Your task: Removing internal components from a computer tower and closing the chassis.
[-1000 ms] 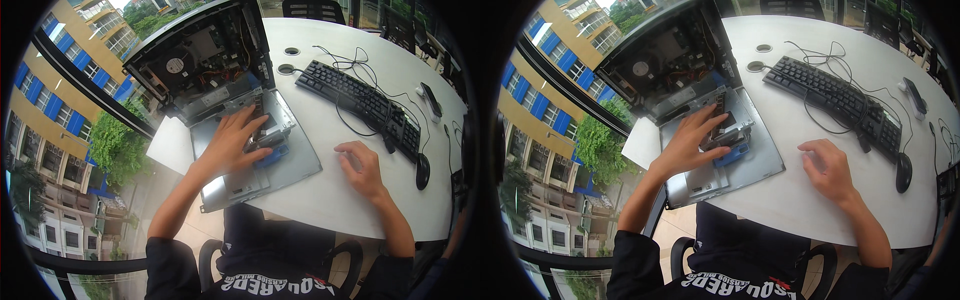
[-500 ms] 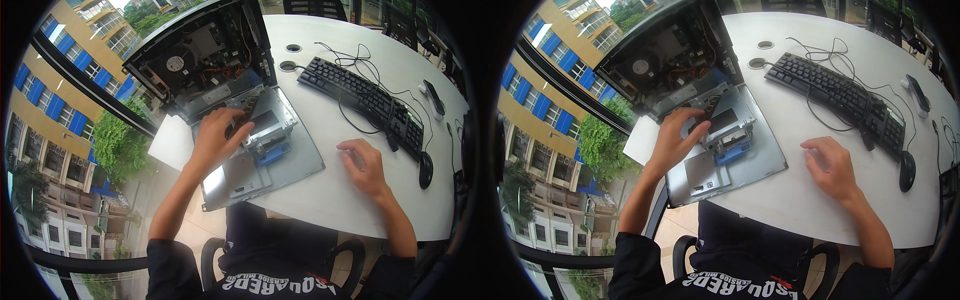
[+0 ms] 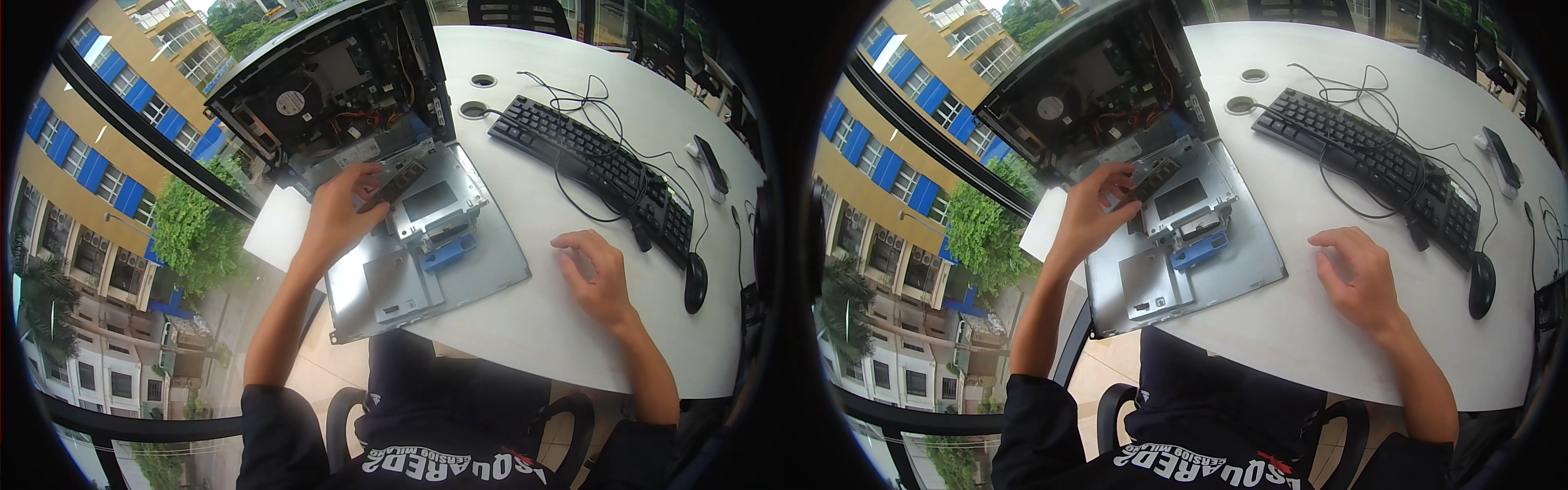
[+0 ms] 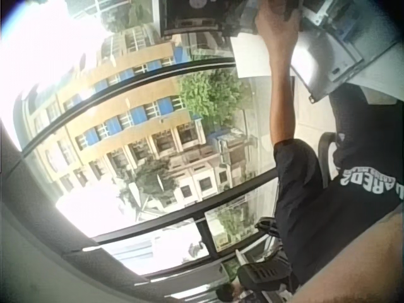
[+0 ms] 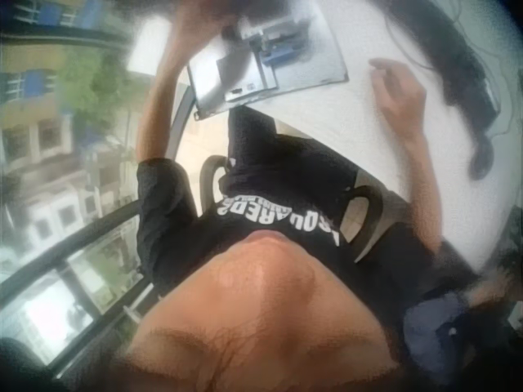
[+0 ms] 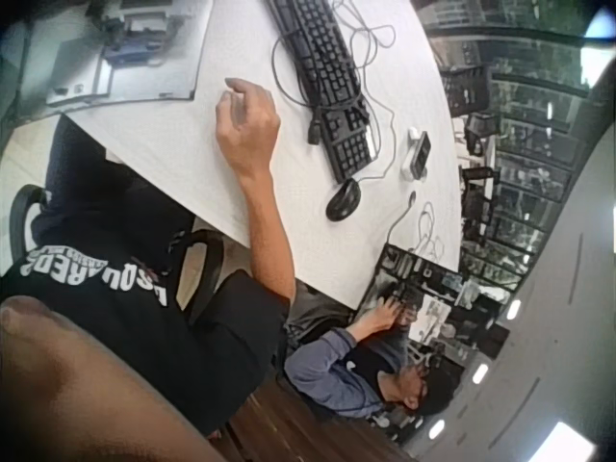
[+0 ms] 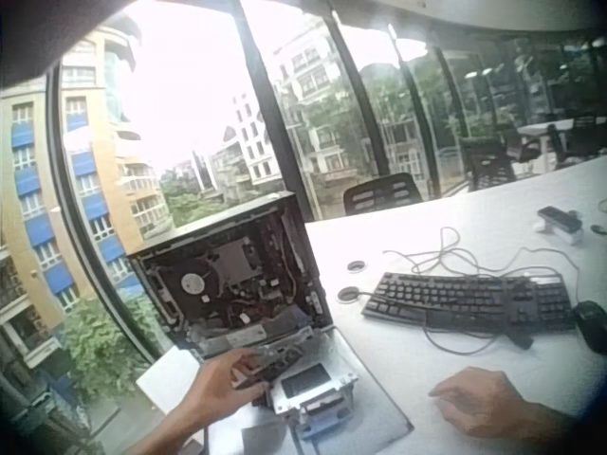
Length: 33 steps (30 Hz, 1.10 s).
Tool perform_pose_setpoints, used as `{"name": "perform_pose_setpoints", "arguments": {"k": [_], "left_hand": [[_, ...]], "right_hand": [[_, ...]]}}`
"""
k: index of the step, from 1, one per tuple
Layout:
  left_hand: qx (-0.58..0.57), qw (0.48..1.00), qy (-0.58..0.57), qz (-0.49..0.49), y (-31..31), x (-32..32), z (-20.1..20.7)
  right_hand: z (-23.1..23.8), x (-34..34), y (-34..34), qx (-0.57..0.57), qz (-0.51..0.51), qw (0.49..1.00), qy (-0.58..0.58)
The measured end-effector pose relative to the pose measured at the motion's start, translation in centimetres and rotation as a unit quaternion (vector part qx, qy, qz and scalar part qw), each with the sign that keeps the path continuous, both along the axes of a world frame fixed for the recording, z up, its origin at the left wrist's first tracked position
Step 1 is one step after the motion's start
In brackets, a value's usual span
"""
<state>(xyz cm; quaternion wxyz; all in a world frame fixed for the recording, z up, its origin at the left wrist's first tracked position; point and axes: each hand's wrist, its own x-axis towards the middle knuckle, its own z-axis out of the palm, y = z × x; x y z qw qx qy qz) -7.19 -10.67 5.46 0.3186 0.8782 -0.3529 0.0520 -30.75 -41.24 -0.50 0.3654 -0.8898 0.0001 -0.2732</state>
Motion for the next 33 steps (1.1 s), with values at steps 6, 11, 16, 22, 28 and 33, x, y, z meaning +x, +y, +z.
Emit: {"name": "perform_pose_setpoints", "arguments": {"k": [6, 11, 16, 22, 28, 33], "left_hand": [[-0.034, 0.997, 0.042, 0.049, 2.6, 0.8, -1.2], [-0.044, 0.993, 0.102, 0.042, 4.0, 0.7, -2.1], [-0.049, 0.988, 0.138, 0.04, 3.9, 0.8, -2.3], [-0.156, 0.982, 0.075, 0.07, 4.6, 1.4, -2.9], [-0.203, 0.972, -0.049, 0.103, 4.5, 1.1, -0.8], [-0.155, 0.877, -0.453, 0.044, 0.6, 3.6, 6.5]], "right_hand": [[0.1, 0.0, 0.0, -0.003, -0.002, 1.0, 0.002], [-0.1, 0.2, 0.0, -0.008, 0.004, 1.0, -0.013], [-0.1, 0.2, 0.0, 0.01, -0.005, 1.0, -0.003], [0.0, 0.2, 0.2, 0.004, -0.001, 1.0, -0.008], [0.0, 0.2, 0.2, 0.011, -0.001, 1.0, -0.008], [-0.5, 0.2, -0.2, 0.012, -0.006, 1.0, -0.013]]}}
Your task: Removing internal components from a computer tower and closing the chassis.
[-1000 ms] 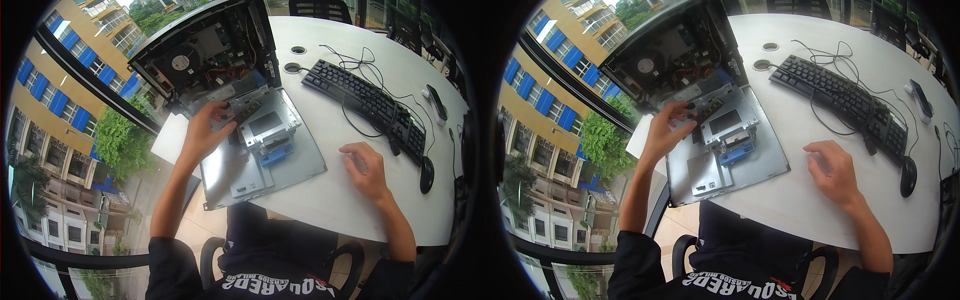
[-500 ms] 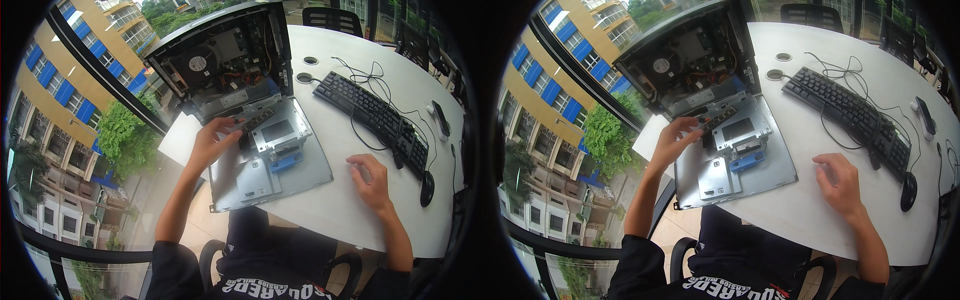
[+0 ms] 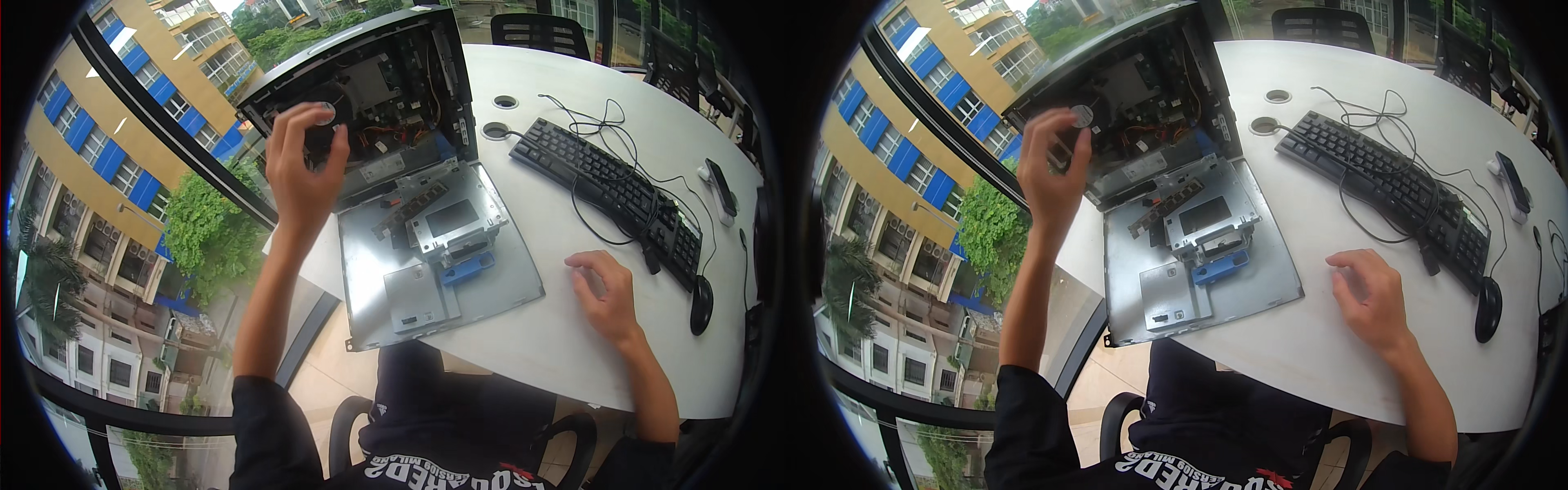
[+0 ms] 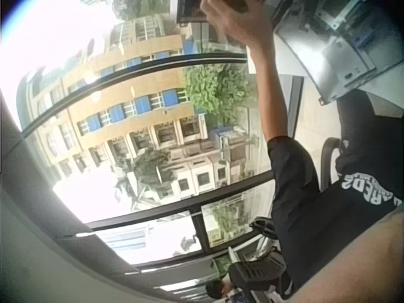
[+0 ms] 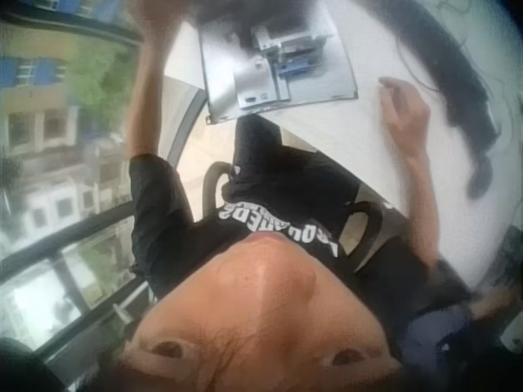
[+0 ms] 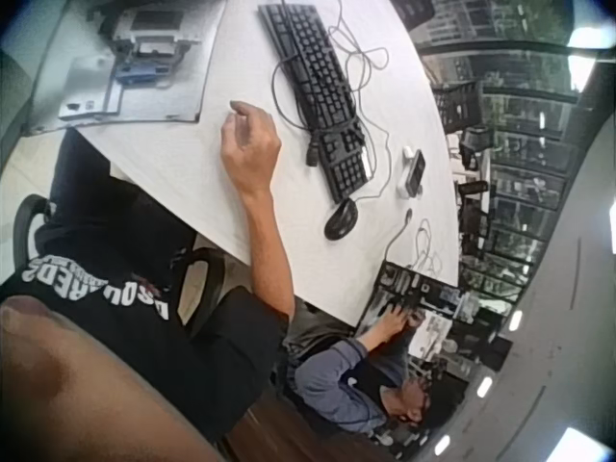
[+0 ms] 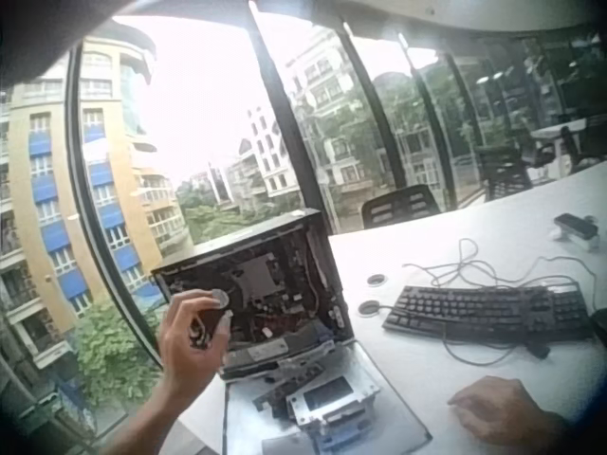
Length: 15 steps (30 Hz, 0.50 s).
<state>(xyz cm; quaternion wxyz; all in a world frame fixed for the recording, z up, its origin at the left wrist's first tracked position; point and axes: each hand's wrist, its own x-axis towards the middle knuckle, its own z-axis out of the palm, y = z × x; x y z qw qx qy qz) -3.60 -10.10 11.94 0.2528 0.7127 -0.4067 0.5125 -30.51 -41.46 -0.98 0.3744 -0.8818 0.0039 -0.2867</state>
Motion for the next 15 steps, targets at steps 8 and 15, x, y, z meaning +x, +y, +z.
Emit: {"name": "perform_pose_setpoints", "arguments": {"k": [8, 15], "left_hand": [[0.173, 0.967, -0.097, 0.159, -8.0, 8.0, 7.7], [0.195, 0.95, -0.087, 0.226, -9.7, 10.1, 7.6]], "right_hand": [[0.3, -0.2, 0.0, 0.002, -0.002, 1.0, -0.003], [0.0, -0.4, 0.0, 0.006, 0.008, 1.0, 0.008]]}}
